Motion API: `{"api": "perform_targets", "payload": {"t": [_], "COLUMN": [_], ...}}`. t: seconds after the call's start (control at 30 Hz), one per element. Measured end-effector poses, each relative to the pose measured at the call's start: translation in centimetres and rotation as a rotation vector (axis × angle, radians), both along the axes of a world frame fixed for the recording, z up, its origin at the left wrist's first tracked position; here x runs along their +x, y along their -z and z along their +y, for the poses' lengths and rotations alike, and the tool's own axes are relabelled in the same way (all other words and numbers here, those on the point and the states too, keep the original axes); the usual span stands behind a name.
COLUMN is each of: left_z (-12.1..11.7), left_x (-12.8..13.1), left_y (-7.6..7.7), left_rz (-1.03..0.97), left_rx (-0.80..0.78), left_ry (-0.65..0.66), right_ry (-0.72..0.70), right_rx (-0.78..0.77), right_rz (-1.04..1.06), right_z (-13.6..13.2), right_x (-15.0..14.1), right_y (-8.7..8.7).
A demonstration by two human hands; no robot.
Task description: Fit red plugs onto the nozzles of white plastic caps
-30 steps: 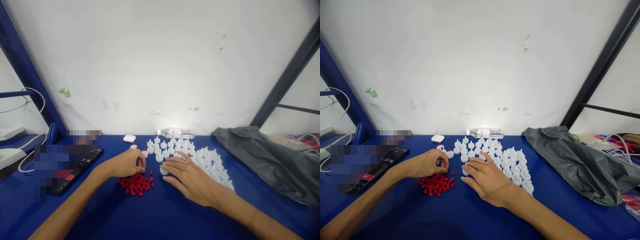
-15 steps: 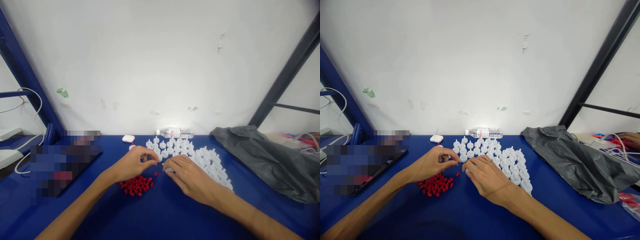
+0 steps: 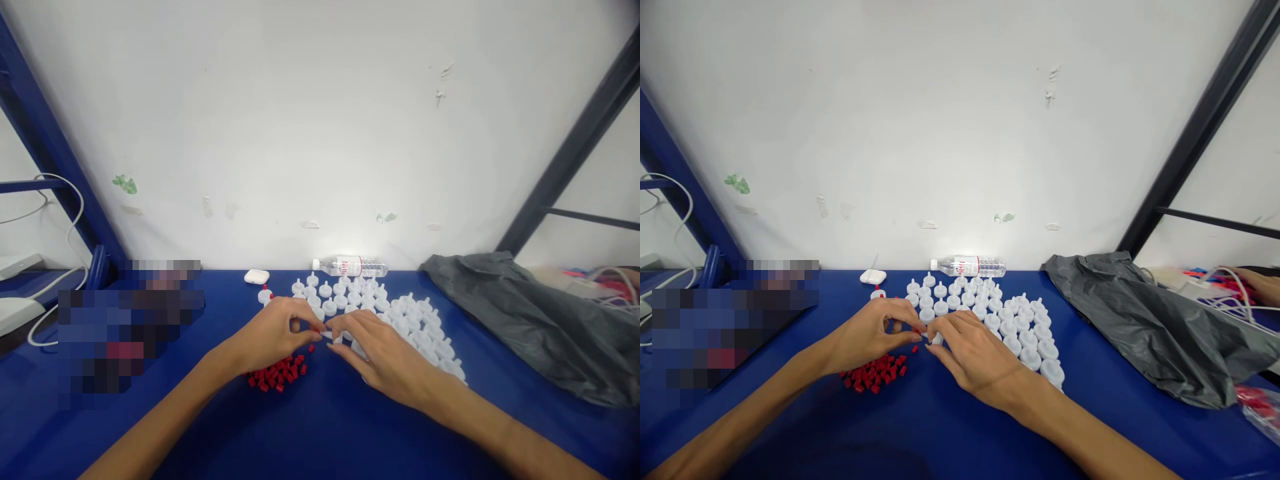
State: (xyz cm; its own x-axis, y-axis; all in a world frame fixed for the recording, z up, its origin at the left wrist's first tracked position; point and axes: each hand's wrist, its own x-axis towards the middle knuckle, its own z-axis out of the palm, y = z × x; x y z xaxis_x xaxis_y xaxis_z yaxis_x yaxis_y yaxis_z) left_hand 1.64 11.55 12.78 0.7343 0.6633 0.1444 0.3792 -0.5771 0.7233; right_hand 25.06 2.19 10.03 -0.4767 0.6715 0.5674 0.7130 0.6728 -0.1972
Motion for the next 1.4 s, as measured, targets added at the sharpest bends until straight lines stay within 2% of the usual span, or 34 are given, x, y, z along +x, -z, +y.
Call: {"api": "perform_targets", "payload": {"t": [0.3, 0.5, 0.77, 0.87, 1.0, 1.1, 1.27, 1.4], "left_z": [-0.24, -0.3, -0.41, -0.64, -0.66, -0.58, -0.7, -0.92], "left_x": [0.34, 0.34, 0.23, 0.39, 0.49, 0.48, 0.44, 0.44], "left_y": [-0.13, -0.12, -0.15, -0.14, -0.15, -0.14, -0.23, -0.27], "left_rz": [0.051, 0.023, -0.058, -0.084, -0.111, -0.101, -0.098, -0.116], "left_rx": [0.062, 0.019, -0.074, -0.067, -0.028, -0.029, -0.073, -0.059], "left_ry": [-0.046, -0.039, 0.022, 0.024, -0.023, -0.032, 0.048, 0.058], "right_ry": [-0.005, -0.031, -0.074, 0.003, 0.112, 0.099, 0.085, 0.048], "right_rx": [0.017, 0.053, 0.19, 0.167, 0.051, 0.061, 0.079, 0.114], "right_rz": [0.033, 0.036, 0.188, 0.237, 0.212, 0.212, 0.237, 0.247], "right_z": [-0.21, -0.09, 0.0, -0.27, -0.17, 0.14, 0.05, 0.02], "right_x": [-0.07, -0.04, -0.11, -0.22, -0.05, 0.19, 0.19, 0.13], "right_y": [-0.39, -0.36, -0.28, -0.34, -0.21, 0.11, 0.31, 0.32]}}
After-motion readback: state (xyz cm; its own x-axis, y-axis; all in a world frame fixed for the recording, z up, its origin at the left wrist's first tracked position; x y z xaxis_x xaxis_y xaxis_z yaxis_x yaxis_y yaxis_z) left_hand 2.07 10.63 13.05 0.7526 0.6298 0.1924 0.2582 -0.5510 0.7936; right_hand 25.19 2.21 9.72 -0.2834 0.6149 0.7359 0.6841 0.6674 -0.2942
